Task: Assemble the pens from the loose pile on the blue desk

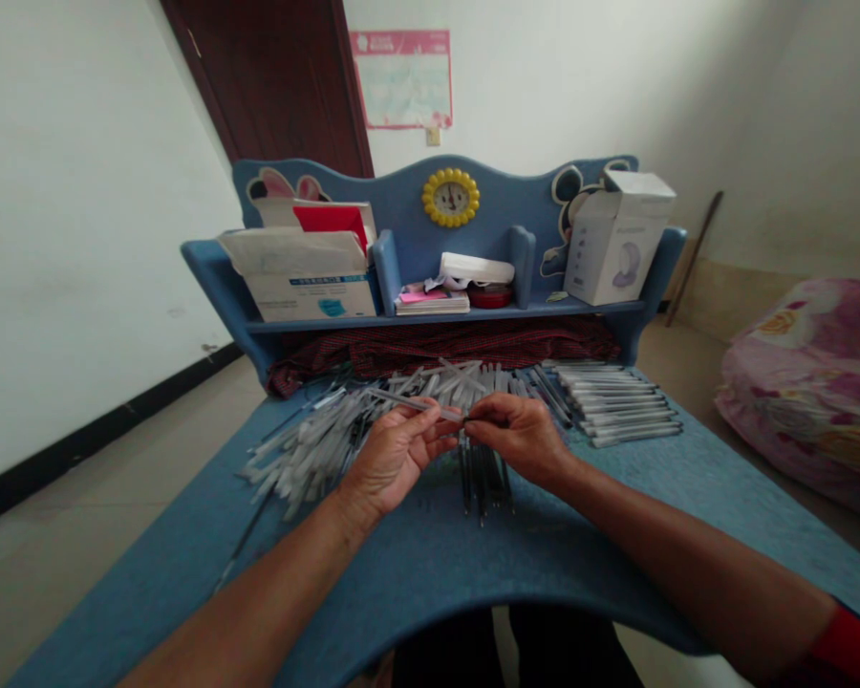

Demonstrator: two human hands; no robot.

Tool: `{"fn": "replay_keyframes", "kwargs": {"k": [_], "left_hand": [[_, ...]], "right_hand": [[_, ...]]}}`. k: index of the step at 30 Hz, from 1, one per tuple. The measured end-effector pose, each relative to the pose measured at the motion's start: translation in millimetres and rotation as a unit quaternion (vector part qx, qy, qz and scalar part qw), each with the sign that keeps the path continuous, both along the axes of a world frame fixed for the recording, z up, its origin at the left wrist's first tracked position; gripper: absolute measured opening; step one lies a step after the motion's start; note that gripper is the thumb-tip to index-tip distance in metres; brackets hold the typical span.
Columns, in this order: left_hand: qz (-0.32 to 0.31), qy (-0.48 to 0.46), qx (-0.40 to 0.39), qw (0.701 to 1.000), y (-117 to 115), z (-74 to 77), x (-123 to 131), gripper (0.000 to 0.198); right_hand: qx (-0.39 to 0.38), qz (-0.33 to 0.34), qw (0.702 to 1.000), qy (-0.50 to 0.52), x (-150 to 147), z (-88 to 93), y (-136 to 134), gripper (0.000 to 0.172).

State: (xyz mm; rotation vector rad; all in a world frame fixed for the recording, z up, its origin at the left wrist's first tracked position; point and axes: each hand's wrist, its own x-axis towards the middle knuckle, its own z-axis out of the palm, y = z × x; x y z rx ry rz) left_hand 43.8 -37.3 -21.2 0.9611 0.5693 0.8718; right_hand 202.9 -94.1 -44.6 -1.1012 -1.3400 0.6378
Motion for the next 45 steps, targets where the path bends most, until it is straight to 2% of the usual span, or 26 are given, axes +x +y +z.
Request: {"fn": "replay_keyframes", "kwargs": {"k": [19, 28, 38, 45], "left_hand": [[0.006, 0.005, -0.002, 1.000, -1.8, 0.9, 2.2, 0.009], [0.015, 0.026, -0.008, 1.000, -1.8, 1.3, 2.2, 0.009], [0.021, 0.035, -0.030, 0.999, -0.6, 0.4, 0.9, 0.009], [0.014, 0.033, -0.014, 0.999, 1.9, -2.7, -1.0, 0.010]], "right_hand": [[0.023, -0.015, 0.999, -0.016, -1.7, -1.9, -0.1, 0.003], [0.021, -0.030, 0.997, -0.062, -0.1, -2.5, -0.3, 0.004], [0.059, -0.069, 0.985, -0.144, 0.0, -3.8, -1.2, 0.008], [0.042, -0.048, 0.991, -0.116, 1.2, -5.5, -0.5, 0.006]]}}
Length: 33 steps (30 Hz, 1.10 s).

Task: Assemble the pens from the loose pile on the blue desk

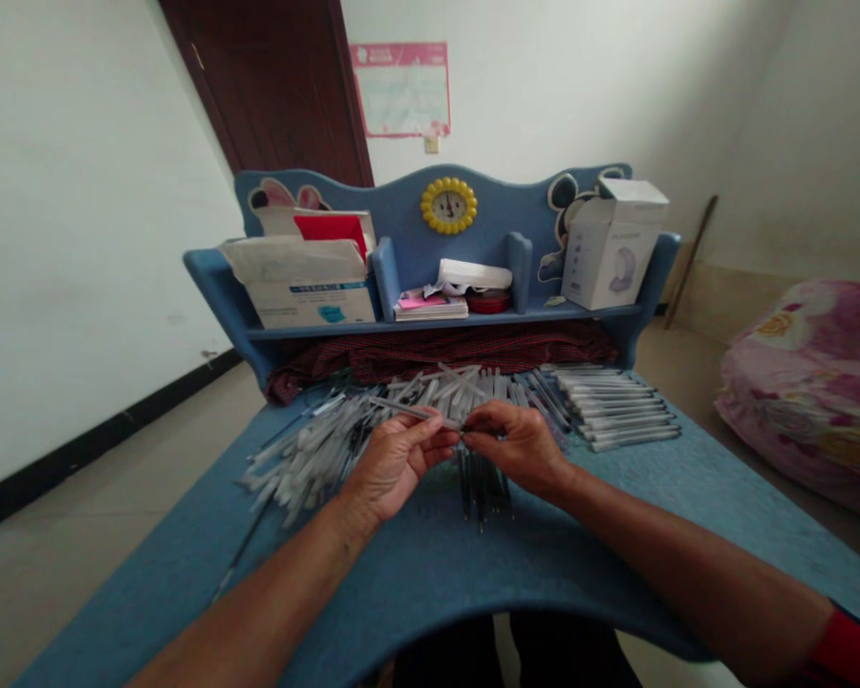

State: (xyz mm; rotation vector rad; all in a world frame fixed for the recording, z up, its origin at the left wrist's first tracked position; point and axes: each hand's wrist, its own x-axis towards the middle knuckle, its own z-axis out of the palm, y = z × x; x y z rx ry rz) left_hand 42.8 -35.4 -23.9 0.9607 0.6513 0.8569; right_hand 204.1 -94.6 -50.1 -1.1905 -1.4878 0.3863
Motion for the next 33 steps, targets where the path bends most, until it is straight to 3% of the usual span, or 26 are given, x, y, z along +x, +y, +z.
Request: {"fn": "replay_keyframes", "kwargs": {"k": [6, 20, 28, 33], "left_hand": [[0.010, 0.002, -0.001, 1.000, -4, 4.7, 2, 0.009], [0.001, -0.007, 0.015, 1.000, -5, 5.2, 1, 0.012], [-0.010, -0.009, 0.021, 1.000, -3, 3.3, 1, 0.013], [-0.014, -0.010, 0.022, 1.000, -3, 2.6, 1, 0.015]], "right_hand": [[-0.006, 0.001, 1.000, 0.018, 0, 0.0, 1, 0.007], [-0.010, -0.019, 0.994, -0.109, 1, 7.8, -5, 0.014], [-0.053, 0.030, 0.996, -0.060, 0, 9.9, -6, 0.023], [-0.132, 0.115, 0.982, 0.071, -1, 8.9, -4, 0.036]]}}
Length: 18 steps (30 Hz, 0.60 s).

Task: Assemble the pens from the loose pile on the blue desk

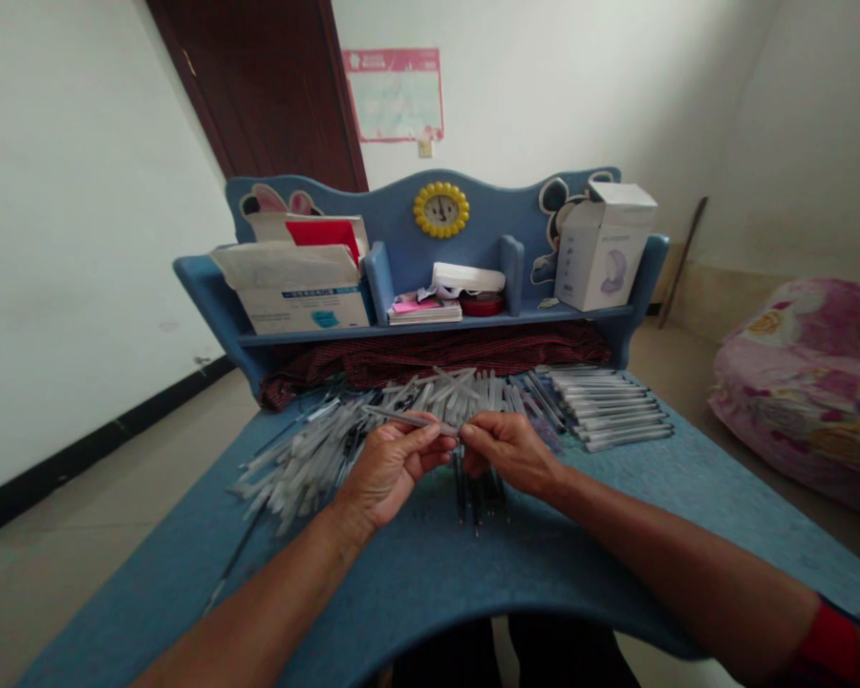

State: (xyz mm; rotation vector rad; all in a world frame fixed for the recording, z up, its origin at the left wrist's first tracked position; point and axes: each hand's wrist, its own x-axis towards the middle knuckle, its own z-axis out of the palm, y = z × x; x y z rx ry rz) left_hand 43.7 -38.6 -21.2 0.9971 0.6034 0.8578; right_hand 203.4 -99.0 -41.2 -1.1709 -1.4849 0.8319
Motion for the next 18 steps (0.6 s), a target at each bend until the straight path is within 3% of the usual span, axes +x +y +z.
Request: {"fn": "replay_keyframes", "kwargs": {"k": [4, 12, 18], "left_hand": [[0.003, -0.002, 0.006, 1.000, -0.4, 1.8, -0.3, 0.013], [0.013, -0.001, 0.007, 1.000, -1.4, 3.4, 0.3, 0.012], [0.008, 0.002, 0.003, 1.000, -2.3, 3.6, 0.4, 0.012]], "right_hand": [[-0.017, 0.029, 0.999, 0.005, 1.3, -0.5, 0.4, 0.040], [0.029, -0.023, 0.999, -0.012, 0.8, -3.3, 2.3, 0.018], [-0.009, 0.006, 1.000, -0.030, 2.3, 1.3, -0.5, 0.042]]}}
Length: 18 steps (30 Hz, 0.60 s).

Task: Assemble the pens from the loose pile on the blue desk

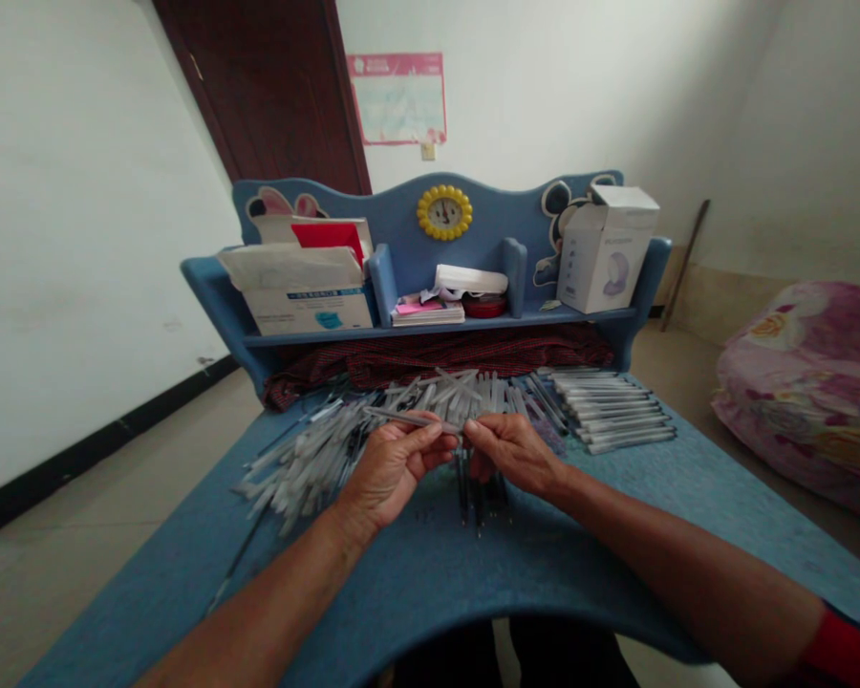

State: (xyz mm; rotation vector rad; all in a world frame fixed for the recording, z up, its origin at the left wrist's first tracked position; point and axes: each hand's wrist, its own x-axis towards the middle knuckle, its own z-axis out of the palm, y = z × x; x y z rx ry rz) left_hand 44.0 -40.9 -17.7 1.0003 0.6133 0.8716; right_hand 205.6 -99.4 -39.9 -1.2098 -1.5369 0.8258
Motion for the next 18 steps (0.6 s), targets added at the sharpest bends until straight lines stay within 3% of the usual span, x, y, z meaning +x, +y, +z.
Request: {"fn": "replay_keyframes", "kwargs": {"k": [6, 10, 14, 18], "left_hand": [[0.000, -0.006, 0.005, 1.000, 0.7, -1.5, -1.1, 0.014], [-0.010, -0.005, 0.004, 1.000, 0.8, -1.4, -1.4, 0.015], [-0.005, -0.008, 0.008, 1.000, 2.0, -1.4, -1.5, 0.015], [-0.006, -0.001, 0.012, 1.000, 2.8, -0.9, -1.9, 0.014]], "right_hand": [[0.014, -0.012, 0.999, 0.037, 0.3, -1.0, 1.3, 0.022], [-0.012, 0.006, 1.000, 0.013, 0.0, 0.2, 0.3, 0.039], [-0.019, -0.013, 0.999, 0.042, 0.4, 0.9, 1.2, 0.024], [-0.036, 0.026, 0.997, 0.057, 0.2, 3.0, 1.1, 0.034]]}}
